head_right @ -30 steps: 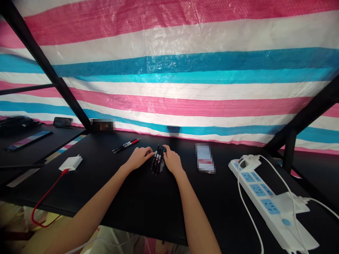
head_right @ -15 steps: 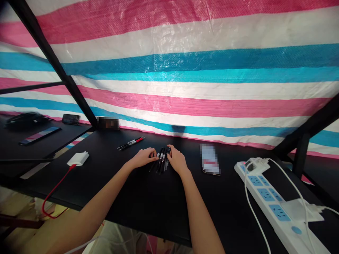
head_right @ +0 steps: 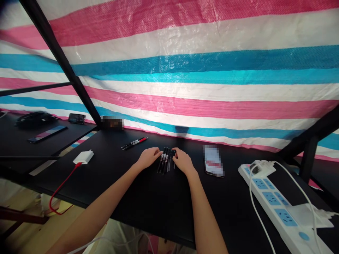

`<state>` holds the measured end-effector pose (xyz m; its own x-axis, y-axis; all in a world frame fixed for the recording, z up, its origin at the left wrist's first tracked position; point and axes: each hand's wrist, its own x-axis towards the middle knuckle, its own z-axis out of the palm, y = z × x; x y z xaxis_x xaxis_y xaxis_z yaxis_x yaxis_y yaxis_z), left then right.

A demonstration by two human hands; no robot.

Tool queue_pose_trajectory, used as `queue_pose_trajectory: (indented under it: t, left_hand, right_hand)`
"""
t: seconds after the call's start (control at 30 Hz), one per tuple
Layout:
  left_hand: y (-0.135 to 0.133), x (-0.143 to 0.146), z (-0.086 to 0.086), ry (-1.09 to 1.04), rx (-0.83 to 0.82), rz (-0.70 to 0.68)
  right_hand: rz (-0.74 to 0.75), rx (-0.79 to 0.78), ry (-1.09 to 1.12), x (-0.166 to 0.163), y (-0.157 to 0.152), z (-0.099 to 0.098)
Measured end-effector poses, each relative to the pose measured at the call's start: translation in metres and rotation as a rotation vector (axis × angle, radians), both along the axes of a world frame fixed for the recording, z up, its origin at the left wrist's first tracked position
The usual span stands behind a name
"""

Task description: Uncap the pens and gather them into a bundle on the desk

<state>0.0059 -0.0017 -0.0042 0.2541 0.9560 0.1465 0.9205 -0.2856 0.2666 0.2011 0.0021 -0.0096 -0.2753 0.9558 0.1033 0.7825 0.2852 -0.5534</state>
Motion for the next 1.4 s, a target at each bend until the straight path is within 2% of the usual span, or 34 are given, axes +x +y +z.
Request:
queue_pose_trajectory:
  t: [0.07, 0.23, 0.33, 0.43, 0.57, 0.73, 0.83, 0.9, 1.0, 1.13, 1.3, 1.4]
  left_hand:
    - [0.004, -0.008, -0.001, 0.037, 0.061, 0.091]
    - [0.015, -0.044, -0.002, 0.160, 0.358, 0.430]
    - [0.019, -0.063, -0.005, 0.210, 0.353, 0.558]
    - [0.019, -0.070, -0.009, 0.246, 0.318, 0.585]
    - [0.017, -0.063, -0.007, 0.257, 0.358, 0.533]
    - [0.013, -0.039, 0.003, 0.076, 0.384, 0.394]
    - [0.006, -0.017, 0.007, -0.050, 0.376, 0.196]
    - [-0.001, -0.002, 0.007, -0.112, 0.370, 0.072]
    - [-0.010, 0.014, 0.007, -0.139, 0.359, -0.038]
    - [-0.010, 0.017, 0.006, -0.162, 0.344, -0.083]
    - [-0.003, 0.008, 0.003, -0.188, 0.343, -0.054]
    - [-0.002, 0.005, 0.003, -0.180, 0.346, -0.053]
  right_hand:
    - [0.058, -0.022, 0.029, 0.001, -0.001, 0.000]
    - [0.103, -0.067, 0.105, 0.001, -0.002, 0.001]
    - [0.086, -0.066, 0.115, 0.000, -0.002, 0.000]
    - [0.069, -0.039, 0.122, -0.001, -0.002, -0.001]
    - [0.056, -0.023, 0.134, -0.002, -0.003, -0.001]
    - [-0.013, -0.002, 0.233, -0.002, 0.000, -0.007]
    - [-0.070, -0.031, 0.440, -0.003, 0.005, -0.012]
    - [-0.046, -0.097, 0.640, -0.004, 0.008, -0.012]
    - [0.027, -0.160, 0.868, -0.005, 0.008, -0.009]
    - [-0.009, -0.155, 0.946, -0.007, 0.005, -0.006]
    - [-0.122, -0.158, 1.012, -0.009, 0.007, -0.010]
    - [-0.131, -0.174, 1.024, -0.008, 0.011, -0.013]
